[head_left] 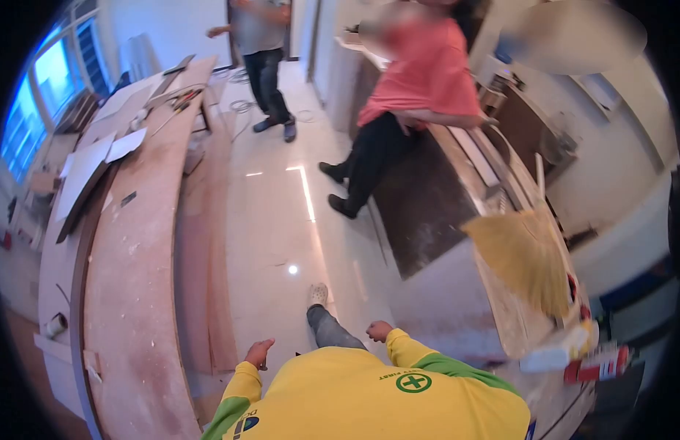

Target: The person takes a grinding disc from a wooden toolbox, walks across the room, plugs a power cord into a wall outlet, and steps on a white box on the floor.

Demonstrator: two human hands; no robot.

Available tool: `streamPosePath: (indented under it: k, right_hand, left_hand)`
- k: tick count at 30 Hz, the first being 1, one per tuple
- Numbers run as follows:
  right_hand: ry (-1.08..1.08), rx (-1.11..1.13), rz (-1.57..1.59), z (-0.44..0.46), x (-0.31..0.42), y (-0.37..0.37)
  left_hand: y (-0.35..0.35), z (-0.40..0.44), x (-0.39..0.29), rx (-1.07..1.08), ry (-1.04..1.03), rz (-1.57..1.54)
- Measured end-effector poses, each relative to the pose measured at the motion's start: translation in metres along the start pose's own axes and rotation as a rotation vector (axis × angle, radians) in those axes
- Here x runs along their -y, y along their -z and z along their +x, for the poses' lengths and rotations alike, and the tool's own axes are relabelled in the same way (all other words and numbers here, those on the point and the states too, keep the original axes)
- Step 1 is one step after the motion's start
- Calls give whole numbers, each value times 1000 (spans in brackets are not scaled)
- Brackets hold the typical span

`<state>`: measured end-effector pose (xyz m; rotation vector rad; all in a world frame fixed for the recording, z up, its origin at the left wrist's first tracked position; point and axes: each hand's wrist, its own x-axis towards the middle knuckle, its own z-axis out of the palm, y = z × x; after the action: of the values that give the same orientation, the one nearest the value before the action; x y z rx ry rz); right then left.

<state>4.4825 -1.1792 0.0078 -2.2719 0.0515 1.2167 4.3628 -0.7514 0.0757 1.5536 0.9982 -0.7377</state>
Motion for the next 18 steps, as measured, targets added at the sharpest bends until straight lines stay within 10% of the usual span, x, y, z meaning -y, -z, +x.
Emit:
streamPosePath:
  k: [4,6,7,10,15,18]
  right_hand:
    - [-87,127,-73,101,15,52]
    - [770,149,-995,175,1,76]
    - [786,155,-993,191,21,91]
    - [-62,39,185,202,108,150]
    - [82,-36,-120,270,186,235]
    - [42,-79,235,283,245,272]
  left_hand:
    - [23,36,-40,0,13,-45]
    - [35,60,-56,-3,42,-20]
    - [41,78,-62,17,67,18]
    - [65,132,-88,-30,-236,343]
    - [94,140,-221,-180,-6,-58]
    - [100,147,-289,-134,-24,-54]
